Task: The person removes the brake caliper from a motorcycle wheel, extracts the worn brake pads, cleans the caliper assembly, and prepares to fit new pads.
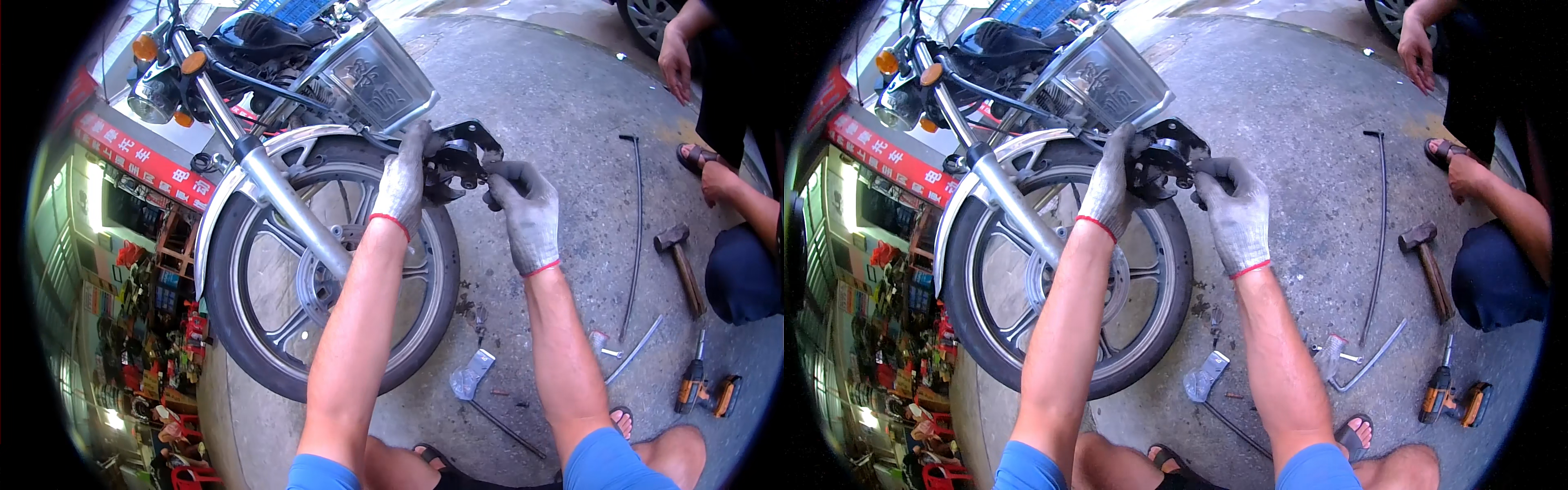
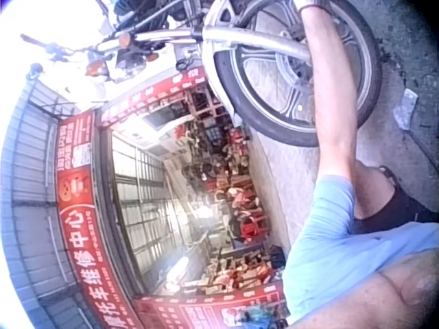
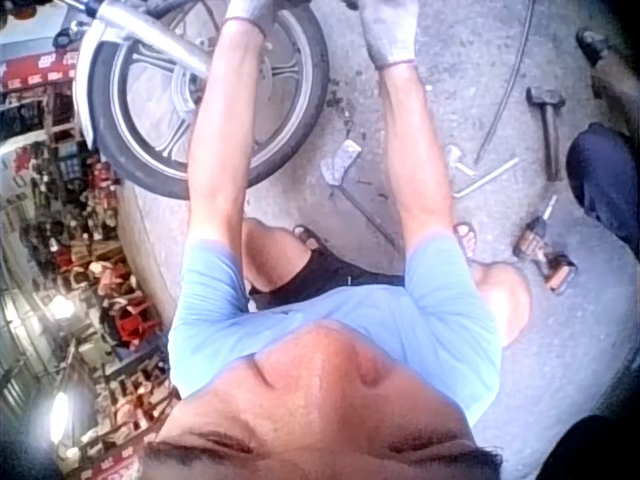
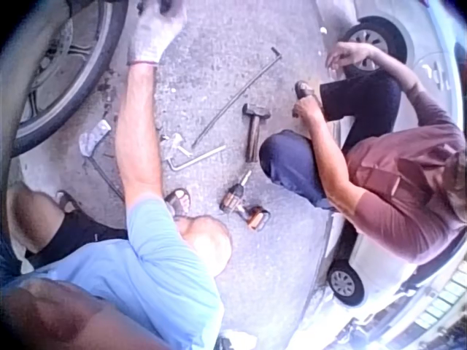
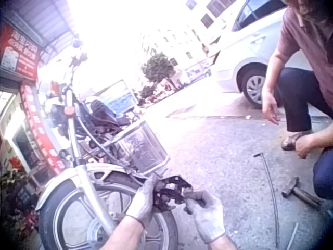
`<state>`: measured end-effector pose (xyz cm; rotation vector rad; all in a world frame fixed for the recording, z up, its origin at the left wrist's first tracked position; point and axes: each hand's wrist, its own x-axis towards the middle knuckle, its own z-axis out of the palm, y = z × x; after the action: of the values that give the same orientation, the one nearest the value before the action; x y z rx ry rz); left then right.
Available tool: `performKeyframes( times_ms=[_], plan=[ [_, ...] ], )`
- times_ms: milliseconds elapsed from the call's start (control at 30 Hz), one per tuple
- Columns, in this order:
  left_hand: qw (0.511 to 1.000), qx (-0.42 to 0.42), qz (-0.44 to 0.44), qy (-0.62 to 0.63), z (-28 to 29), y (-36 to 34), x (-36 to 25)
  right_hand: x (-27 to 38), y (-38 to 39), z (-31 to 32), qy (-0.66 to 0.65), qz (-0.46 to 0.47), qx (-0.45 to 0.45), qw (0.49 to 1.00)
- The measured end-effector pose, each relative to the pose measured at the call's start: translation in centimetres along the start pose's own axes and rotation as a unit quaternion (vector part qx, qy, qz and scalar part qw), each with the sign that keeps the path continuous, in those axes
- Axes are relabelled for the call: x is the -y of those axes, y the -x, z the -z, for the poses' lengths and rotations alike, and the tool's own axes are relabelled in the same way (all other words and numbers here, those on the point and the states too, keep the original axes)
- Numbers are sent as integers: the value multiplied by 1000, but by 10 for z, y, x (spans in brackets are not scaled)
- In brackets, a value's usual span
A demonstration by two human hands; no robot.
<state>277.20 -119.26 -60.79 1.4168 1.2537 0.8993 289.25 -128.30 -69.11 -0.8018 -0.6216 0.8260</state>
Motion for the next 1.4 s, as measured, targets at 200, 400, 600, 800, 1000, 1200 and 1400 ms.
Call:
performKeyframes(
  times_ms=[200,400,600,800,1000,1200,1400],
  plan=[
    [998,-55,-1,-35,-1,-7,8,-2,5,2,5,-36,8,999],
    [998,-49,3,-35,2,-4,6,-12,7,-3,-2,-26,2,1000],
    [999,-17,2,-37,3,-1,4,-15,7,-3,-10,-48,-4,999],
    [999,-25,21,-34,-2,7,-2,-24,3,4,-100,-83,26,991],
    [999,-7,23,-35,3,4,-1,-22,-3,11,-132,-127,82,980],
    [998,10,55,-10,4,6,-8,-25,-3,7,-151,-66,98,981],
    [999,7,32,9,4,9,-8,-27,-5,4,-112,9,100,989]
  ],
)
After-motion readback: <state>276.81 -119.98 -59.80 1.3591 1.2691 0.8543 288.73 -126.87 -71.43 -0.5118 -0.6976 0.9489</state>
